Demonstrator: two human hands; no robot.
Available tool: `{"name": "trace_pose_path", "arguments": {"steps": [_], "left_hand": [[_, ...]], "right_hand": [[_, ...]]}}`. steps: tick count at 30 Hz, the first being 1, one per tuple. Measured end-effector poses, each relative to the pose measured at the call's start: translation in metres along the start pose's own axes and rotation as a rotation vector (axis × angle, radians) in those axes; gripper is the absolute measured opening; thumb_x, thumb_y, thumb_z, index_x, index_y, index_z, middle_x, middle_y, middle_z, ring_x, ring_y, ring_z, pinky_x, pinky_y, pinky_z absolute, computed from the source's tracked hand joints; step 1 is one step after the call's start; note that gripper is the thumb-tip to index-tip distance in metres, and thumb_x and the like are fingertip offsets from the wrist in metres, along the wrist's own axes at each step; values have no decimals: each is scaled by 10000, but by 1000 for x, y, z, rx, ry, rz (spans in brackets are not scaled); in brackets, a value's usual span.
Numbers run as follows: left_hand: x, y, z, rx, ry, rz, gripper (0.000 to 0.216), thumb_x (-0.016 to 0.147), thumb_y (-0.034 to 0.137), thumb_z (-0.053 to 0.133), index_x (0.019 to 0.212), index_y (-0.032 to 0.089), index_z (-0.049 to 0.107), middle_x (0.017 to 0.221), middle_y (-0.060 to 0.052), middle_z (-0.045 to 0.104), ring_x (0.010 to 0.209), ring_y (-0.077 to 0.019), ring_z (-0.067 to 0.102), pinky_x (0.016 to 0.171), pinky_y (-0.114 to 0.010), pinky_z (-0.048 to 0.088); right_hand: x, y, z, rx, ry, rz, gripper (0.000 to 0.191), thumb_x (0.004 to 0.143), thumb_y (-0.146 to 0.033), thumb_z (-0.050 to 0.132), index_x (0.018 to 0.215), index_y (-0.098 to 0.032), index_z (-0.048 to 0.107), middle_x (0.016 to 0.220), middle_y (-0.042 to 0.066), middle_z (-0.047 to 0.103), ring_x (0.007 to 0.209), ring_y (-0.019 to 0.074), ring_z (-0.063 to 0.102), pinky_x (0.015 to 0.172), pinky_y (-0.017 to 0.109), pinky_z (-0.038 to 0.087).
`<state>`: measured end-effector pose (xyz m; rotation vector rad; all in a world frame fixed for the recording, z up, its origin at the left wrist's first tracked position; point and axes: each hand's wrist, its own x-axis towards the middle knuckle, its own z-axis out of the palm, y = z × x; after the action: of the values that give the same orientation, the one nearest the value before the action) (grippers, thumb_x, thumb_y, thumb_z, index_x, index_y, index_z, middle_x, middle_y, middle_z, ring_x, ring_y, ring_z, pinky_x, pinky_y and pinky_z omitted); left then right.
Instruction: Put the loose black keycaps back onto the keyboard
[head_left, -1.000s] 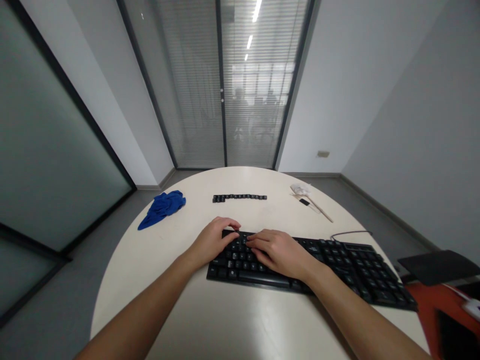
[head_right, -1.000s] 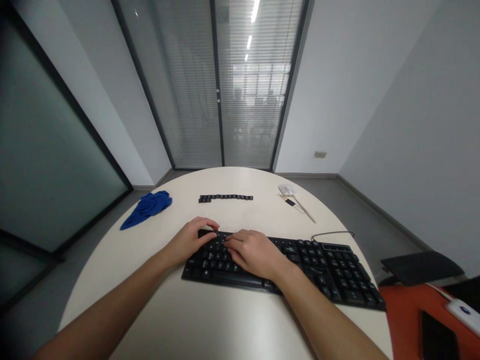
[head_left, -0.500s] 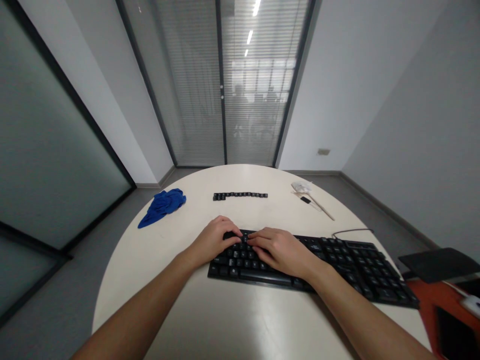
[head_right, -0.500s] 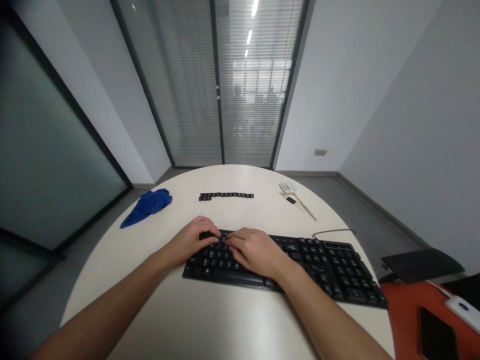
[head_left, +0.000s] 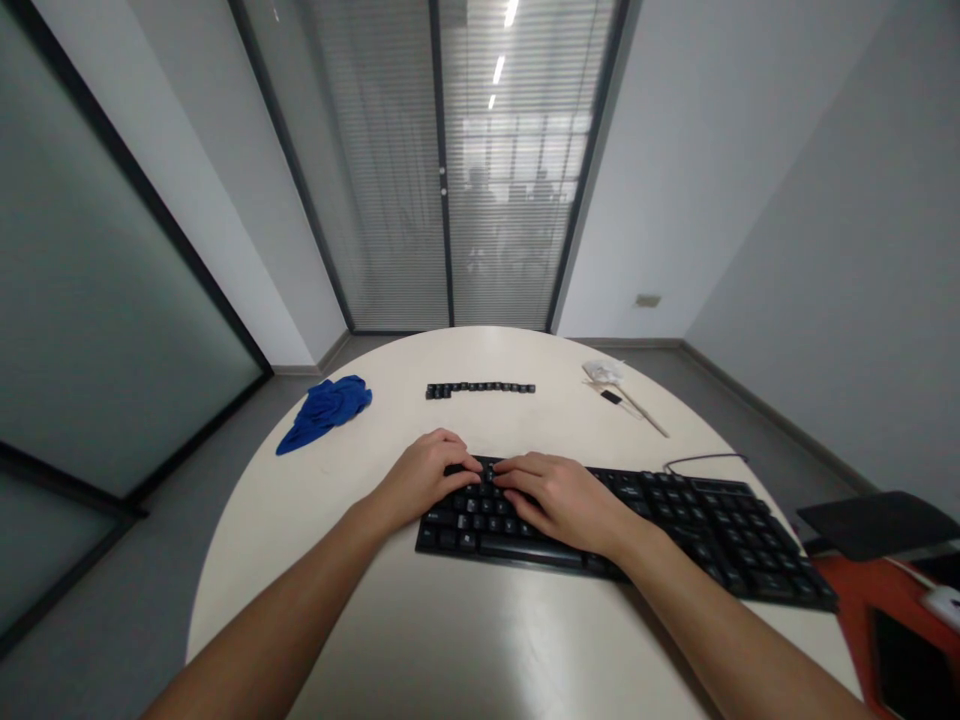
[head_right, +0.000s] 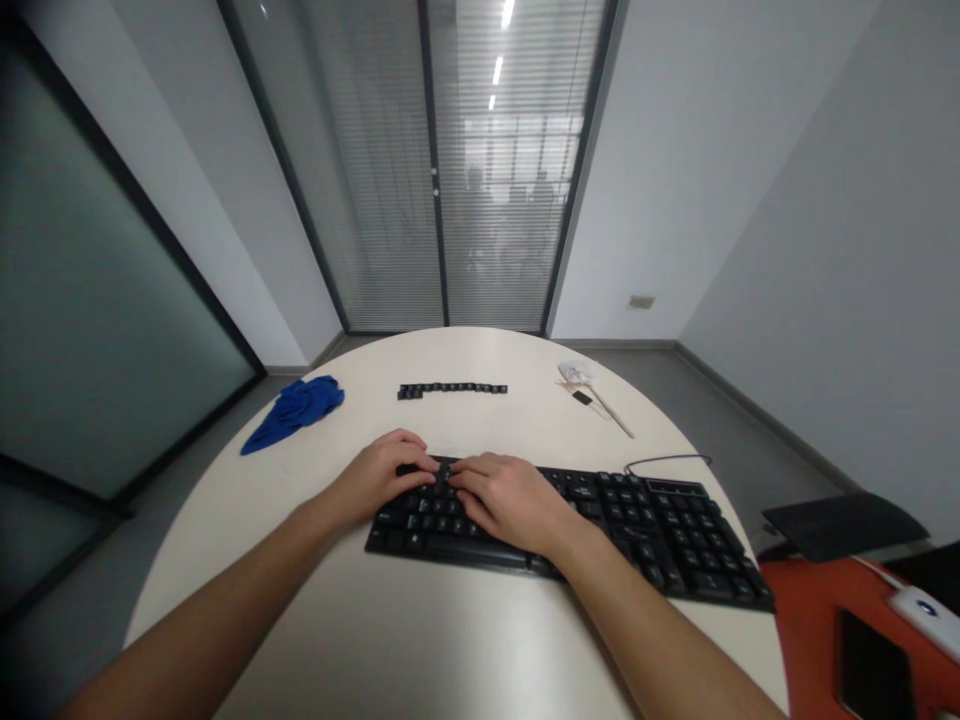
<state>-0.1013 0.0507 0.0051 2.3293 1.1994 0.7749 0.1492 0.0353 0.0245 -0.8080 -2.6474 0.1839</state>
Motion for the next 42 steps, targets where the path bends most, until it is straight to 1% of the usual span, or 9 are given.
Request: {"name": "trace_pose_path", "arguments": {"steps": [5, 9, 15, 20, 28, 31, 35, 38, 42], "left_hand": [[1, 3, -2, 26, -37, 122, 99, 919, 217, 693, 975, 257, 765, 982, -8, 758, 1049, -214, 606, 956, -348, 495], [2, 8, -4, 48, -61, 160, 130, 937, 199, 661, 994, 249, 766, 1020, -13, 763, 1043, -218, 611, 967, -359, 494], [1, 9, -3, 31, -70, 111, 171, 952, 185, 622, 1022, 250, 763, 1028, -15, 766, 1020, -207, 636, 939, -348, 500], [1, 5, 1, -3, -6, 47, 122, 917, 190, 673, 968, 243, 770, 964, -15, 757, 988, -201, 644, 910, -329, 502], [0, 6, 2, 18, 4, -19, 85, 879, 202, 720, 926, 249, 773, 946, -10, 736, 965, -199, 652, 888, -321, 511], [-1, 5, 0, 12, -14, 6, 79, 900, 223, 701, 928, 252, 770, 960, -9, 742, 979, -196, 650, 902, -321, 510], [-2, 2, -6, -8, -78, 109, 153, 958, 245, 627, 1019, 262, 767, 1021, -10, 761, 1037, -194, 637, 934, -327, 505], [-2, -1, -10, -22, -104, 137, 199, 978, 254, 588, 1067, 276, 764, 1051, -13, 766, 1042, -195, 644, 932, -333, 512], [0, -4, -7, -10, -36, 87, 170, 968, 271, 601, 991, 260, 769, 989, -22, 764, 993, -204, 659, 924, -351, 513]], "right_hand": [[1, -1, 0, -1, -14, 2, 261, 976, -187, 505, 1157, -176, 693, 1185, 92, 727, 1051, 225, 689, 939, 375, 561], [2, -2, 1, 12, -9, 3, 272, 975, -181, 499, 1184, -180, 673, 1177, 91, 728, 1055, 224, 686, 943, 372, 557], [1, -1, 2, 20, 3, 0, 284, 969, -177, 507, 1199, -191, 673, 1196, 94, 719, 1071, 217, 682, 954, 372, 553], [1, -2, 1, 24, 3, 2, 281, 965, -173, 509, 1186, -186, 682, 1187, 97, 721, 1062, 219, 685, 947, 378, 559], [1, -1, 3, 29, -7, 13, 286, 970, -181, 516, 1207, -181, 675, 1209, 94, 712, 1081, 234, 677, 961, 396, 556], [0, -2, 3, 36, -12, 24, 306, 986, -205, 511, 1257, -192, 652, 1237, 88, 700, 1106, 232, 664, 979, 395, 547], [0, -4, 1, 42, -27, 29, 340, 1018, -280, 496, 1331, -217, 613, 1275, 85, 680, 1133, 230, 647, 999, 403, 533], [0, -6, 0, 36, -37, 27, 353, 1027, -318, 490, 1343, -221, 612, 1293, 92, 669, 1145, 240, 639, 1004, 421, 528], [1, -7, 0, 22, -42, 20, 352, 1031, -333, 485, 1327, -215, 634, 1291, 105, 666, 1146, 249, 637, 1004, 438, 526]]}}
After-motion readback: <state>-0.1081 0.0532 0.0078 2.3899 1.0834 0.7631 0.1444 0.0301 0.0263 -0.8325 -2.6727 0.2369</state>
